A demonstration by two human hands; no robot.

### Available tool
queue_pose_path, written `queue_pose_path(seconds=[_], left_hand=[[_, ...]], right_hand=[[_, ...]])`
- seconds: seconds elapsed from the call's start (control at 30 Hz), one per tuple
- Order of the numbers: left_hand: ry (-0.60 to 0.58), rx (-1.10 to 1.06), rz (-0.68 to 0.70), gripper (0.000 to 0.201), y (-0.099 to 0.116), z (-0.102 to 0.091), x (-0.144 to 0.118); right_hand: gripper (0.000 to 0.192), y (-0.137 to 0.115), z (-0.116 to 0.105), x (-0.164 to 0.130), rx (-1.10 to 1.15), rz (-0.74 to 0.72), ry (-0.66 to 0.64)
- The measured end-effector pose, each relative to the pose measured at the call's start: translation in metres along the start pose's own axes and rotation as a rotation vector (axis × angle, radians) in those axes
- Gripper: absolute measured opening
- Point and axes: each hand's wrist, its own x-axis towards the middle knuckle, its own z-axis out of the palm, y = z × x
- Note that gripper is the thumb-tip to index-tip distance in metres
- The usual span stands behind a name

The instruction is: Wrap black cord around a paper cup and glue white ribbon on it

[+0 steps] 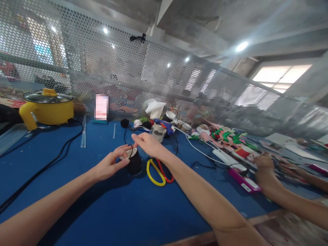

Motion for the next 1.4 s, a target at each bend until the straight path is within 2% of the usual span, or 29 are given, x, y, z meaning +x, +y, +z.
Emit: queue_pose_path(seconds=[0.1,0.2,0.3,0.43,0.6,0.87,1.1,1.4], left_hand=[[-0.011,0.029,0.013,0.022,0.005,0.000,0.000],[-0.008,0.046,0.026,0.023,0.008,0.001,0.000],[0.015,0.026,-0.002,0.021,0.006,0.001,0.000],[0.017,-0.102,-0.054,0.022,0.005,0.001,0.000],[-0.025,-0.286,-0.115,0.024,0.015,0.001,0.000],[-0.131,-0.368,-0.137,0.022,0.027,0.002,0.001],[-0.170,-0.439,-0.150,0.019,0.024,0.001,0.001],[-0.142,-0.270,-0.213,0.023,0.016,-0.005,0.001]], right_hand=[[0.048,0.000,0.018,0.002,0.087,-0.017,-0.119],[0.031,0.003,0.023,-0.001,0.201,-0.027,-0.132],[0.021,0.009,0.020,-0.011,0.307,-0.033,-0.036],[0.018,0.021,0.015,-0.026,0.422,-0.037,0.098],[0.017,0.032,0.014,-0.043,0.620,-0.039,0.195],[0.019,0.037,0.016,-0.054,0.654,0.034,0.199],[0.019,0.038,0.016,-0.060,0.654,0.034,0.129],[0.020,0.044,0.023,-0.060,0.548,0.010,0.159]])
